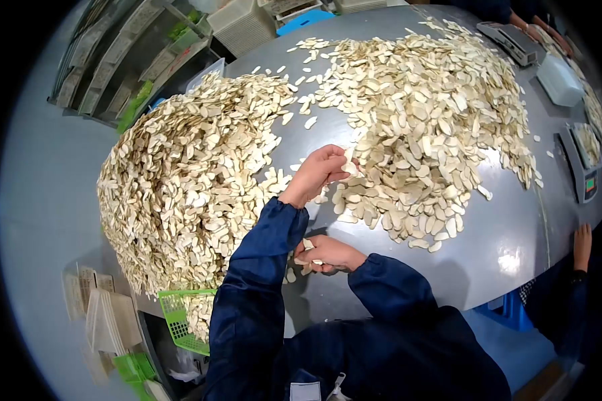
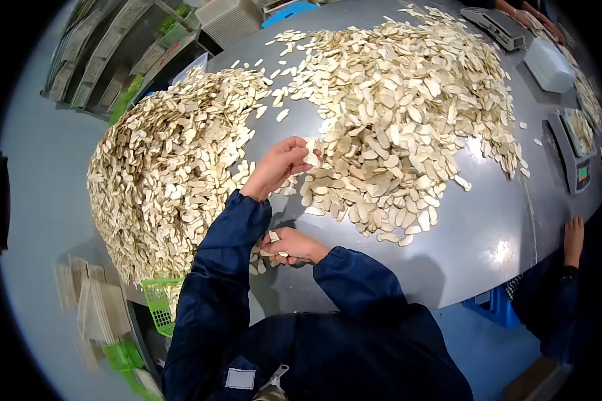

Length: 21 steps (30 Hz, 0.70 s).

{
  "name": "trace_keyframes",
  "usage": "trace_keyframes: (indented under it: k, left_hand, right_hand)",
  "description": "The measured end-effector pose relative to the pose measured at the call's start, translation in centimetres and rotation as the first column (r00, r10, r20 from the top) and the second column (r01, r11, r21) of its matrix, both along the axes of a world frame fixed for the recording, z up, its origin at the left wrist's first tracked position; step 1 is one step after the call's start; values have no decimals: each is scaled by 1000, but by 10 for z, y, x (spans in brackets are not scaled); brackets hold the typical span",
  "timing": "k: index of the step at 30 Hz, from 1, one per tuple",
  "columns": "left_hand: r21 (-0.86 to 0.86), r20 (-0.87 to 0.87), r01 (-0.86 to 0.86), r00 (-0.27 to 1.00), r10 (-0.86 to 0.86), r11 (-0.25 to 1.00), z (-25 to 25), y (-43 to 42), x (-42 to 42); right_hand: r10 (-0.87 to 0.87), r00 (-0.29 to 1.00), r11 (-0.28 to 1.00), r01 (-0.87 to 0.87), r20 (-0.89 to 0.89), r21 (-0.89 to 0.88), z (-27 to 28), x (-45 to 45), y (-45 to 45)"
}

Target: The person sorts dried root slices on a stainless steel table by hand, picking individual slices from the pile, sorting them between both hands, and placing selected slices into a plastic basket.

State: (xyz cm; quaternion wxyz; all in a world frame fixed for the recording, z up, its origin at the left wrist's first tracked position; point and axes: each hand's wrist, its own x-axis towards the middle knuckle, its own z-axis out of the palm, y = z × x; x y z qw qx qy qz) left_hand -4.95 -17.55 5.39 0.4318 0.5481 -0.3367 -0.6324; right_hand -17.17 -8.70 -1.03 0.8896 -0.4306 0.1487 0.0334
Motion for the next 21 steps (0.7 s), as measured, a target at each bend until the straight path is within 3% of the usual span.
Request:
trace_keyframes:
  k: [4,5,14,17,20,21]
  left_hand:
    - [-34,38,-2,999,3,999,8,10,11]
    - [-35,-40,-71,997,70,997,12,13,7]
    - [-92,-67,-64,996,58,994,33,30,3]
    - [-53,33,-58,998,60,997,33,43,9]
    - [-41,404,4,915,13,999,44,68,12]
    - [-53,453,43,891,-14,998,44,76,12]
  right_hand:
    - [6,1000,1000,-7,-27,-22,1,1,1]
    - [18,1000,1000,-18,-11,0,-3,2,1]
    - [-14,1000,1000,14,-27,-9,-4,2,2]
    - [-284,959,957,283,5,58,-14,4,1]
    - [-600,794,770,539,100,341,-14,-1,-6]
    - [-643,755,704,518,127,486,-24,1,-9]
